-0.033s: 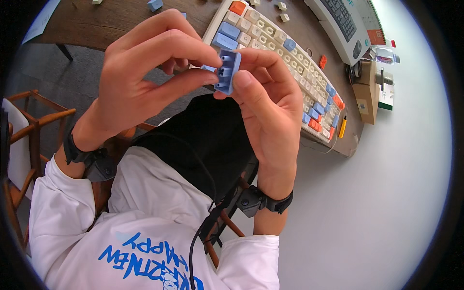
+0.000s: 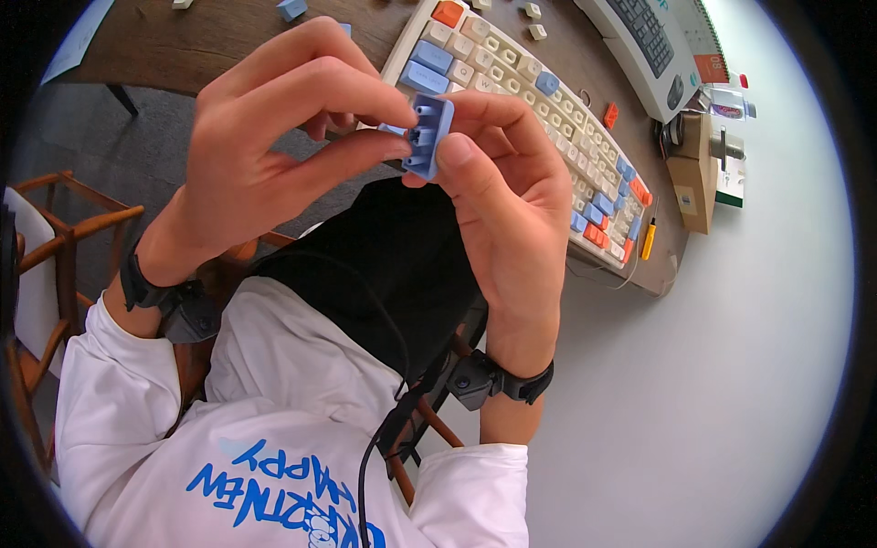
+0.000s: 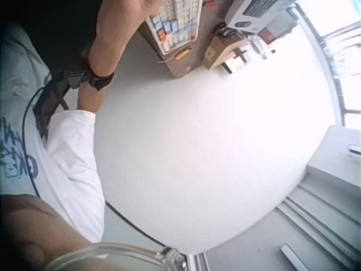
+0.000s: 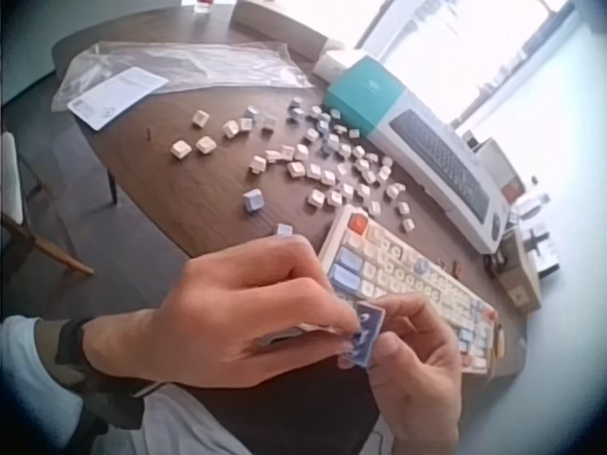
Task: The person attaches various keycaps to a keyboard frame by pressing them into place one at a time, occasionally using a small yellow tool to assist in positioning or securing the keys.
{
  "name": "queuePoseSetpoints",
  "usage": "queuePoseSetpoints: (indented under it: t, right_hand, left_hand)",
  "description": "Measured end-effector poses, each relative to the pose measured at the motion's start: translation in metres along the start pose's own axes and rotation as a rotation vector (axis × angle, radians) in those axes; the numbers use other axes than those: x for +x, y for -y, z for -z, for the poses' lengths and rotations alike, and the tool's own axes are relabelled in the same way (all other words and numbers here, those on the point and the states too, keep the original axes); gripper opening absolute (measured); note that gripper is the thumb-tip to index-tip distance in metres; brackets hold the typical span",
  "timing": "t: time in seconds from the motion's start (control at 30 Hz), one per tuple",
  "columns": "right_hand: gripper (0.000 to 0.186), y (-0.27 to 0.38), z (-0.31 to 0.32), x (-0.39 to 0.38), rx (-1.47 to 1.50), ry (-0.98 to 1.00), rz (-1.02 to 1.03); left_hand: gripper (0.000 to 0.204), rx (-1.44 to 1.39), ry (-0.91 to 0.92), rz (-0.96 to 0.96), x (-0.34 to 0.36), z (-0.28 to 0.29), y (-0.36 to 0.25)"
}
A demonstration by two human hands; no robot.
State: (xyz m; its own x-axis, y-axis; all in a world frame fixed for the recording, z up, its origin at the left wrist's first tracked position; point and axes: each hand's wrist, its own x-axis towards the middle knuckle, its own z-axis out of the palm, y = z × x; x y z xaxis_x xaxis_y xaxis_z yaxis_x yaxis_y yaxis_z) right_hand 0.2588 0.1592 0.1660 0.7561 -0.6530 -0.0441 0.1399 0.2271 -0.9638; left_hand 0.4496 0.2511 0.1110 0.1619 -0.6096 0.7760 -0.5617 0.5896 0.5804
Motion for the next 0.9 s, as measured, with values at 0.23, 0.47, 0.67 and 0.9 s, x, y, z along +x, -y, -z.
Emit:
queuePoseSetpoints:
  t: [0.23,0.47,0.67,0.9]
  right_hand:
    - [0.027,-0.003,-0.001,-0.002,0.007,-0.015,0.013]
    - [0.025,-0.004,-0.002,-0.005,-0.032,-0.022,-0.015]
    - [0.025,-0.002,-0.004,-0.004,-0.073,-0.037,-0.042]
    - [0.028,0.016,0.018,-0.006,-0.686,-0.140,0.195]
  left_hand:
    - [0.023,0.031,-0.007,-0.056,0.000,-0.002,-0.001]
    - [0.024,0.002,-0.014,-0.109,0.009,0.000,-0.003]
    - [0.024,0.012,-0.048,-0.223,0.003,-0.004,0.011]
    - [0.020,-0.052,-0.007,0.112,0.004,0.009,0.009]
